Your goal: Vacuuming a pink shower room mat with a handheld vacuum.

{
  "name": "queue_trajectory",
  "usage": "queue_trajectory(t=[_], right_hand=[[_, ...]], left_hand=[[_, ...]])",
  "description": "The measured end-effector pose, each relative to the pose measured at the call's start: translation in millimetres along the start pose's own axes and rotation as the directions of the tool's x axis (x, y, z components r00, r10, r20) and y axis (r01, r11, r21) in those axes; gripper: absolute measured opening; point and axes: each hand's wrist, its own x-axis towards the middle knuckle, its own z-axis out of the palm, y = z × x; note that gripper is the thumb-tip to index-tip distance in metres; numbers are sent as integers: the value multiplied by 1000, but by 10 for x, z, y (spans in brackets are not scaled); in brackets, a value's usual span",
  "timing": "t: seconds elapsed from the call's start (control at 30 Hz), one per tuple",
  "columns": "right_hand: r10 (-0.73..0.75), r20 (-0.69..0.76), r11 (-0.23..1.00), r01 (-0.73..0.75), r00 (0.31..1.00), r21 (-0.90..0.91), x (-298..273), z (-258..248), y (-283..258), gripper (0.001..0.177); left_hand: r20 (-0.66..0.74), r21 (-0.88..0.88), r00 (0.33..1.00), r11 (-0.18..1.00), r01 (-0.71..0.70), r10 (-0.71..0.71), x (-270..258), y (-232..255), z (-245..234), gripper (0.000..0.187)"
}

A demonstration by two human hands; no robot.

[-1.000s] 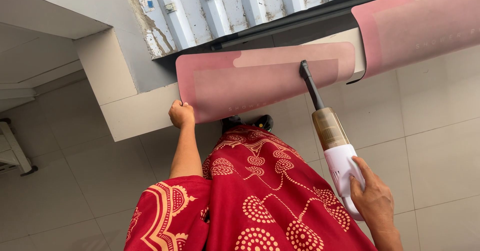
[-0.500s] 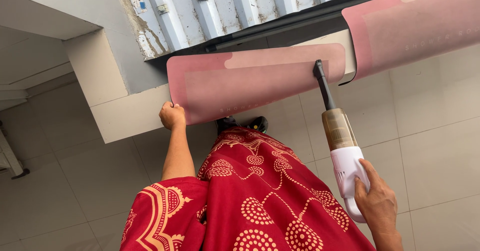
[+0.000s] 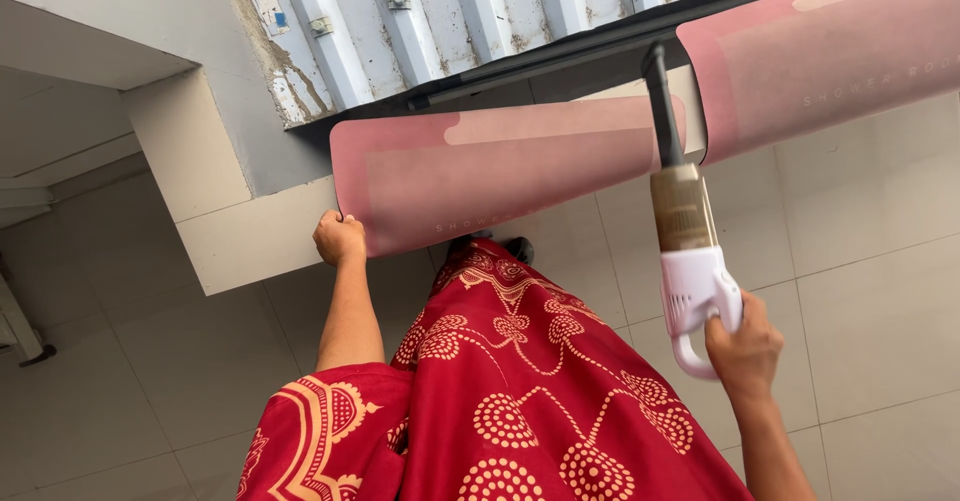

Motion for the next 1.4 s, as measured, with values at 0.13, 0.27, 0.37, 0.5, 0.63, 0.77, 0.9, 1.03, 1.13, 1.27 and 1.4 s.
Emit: queue_trajectory(t=[0.13, 0.27, 0.37, 0.5, 0.63, 0.77, 0.9, 1.03, 1.13, 1.27, 1.4], right_hand=[[121, -52, 981, -112, 991, 160, 598, 385, -18, 31], [83, -100, 968, -56, 992, 244, 1209, 716, -69, 25], [117, -66, 950, -93, 991, 297, 1600, 782, -203, 20], [233, 138, 840, -271, 963, 470, 1999, 836, -372, 16], [167, 126, 797, -210, 978, 566, 2225, 1017, -428, 31], [182, 145, 814, -231, 973, 532, 2367, 1345, -254, 33], [224, 175, 787, -284, 959, 548, 2447, 1381, -315, 35], [210, 162, 768, -265, 964, 583, 2574, 1349, -360, 33], [309, 250, 711, -397, 918, 580, 2642, 1370, -356, 26], [294, 175, 797, -342, 940, 498, 2704, 1459, -287, 23], [260, 84, 875, -271, 962, 400, 2840, 1413, -498, 21]], left_hand=[[7, 10, 1000, 1000, 13, -13, -30, 42, -46, 21], [12, 12, 1000, 1000, -3, 3, -2, 20, -34, 16], [13, 22, 999, 999, -34, 34, 23, -18, -16, 16], [-3, 21, 994, 994, -107, 108, 107, -132, 76, 16], [9, 11, 997, 997, -77, 77, 97, -110, 39, 17], [40, 21, 995, 995, -95, 94, 90, -103, 11, 18], [40, -30, 989, 989, -144, 145, 140, -180, 76, 18], [63, -23, 985, 987, -158, 159, 115, -125, 1, 19], [95, -51, 984, 988, -144, 148, 130, -130, -11, 17], [88, -66, 981, 984, -166, 172, 173, -212, 49, 18], [68, -142, 983, 977, -160, 170, 147, -262, 51, 19]])
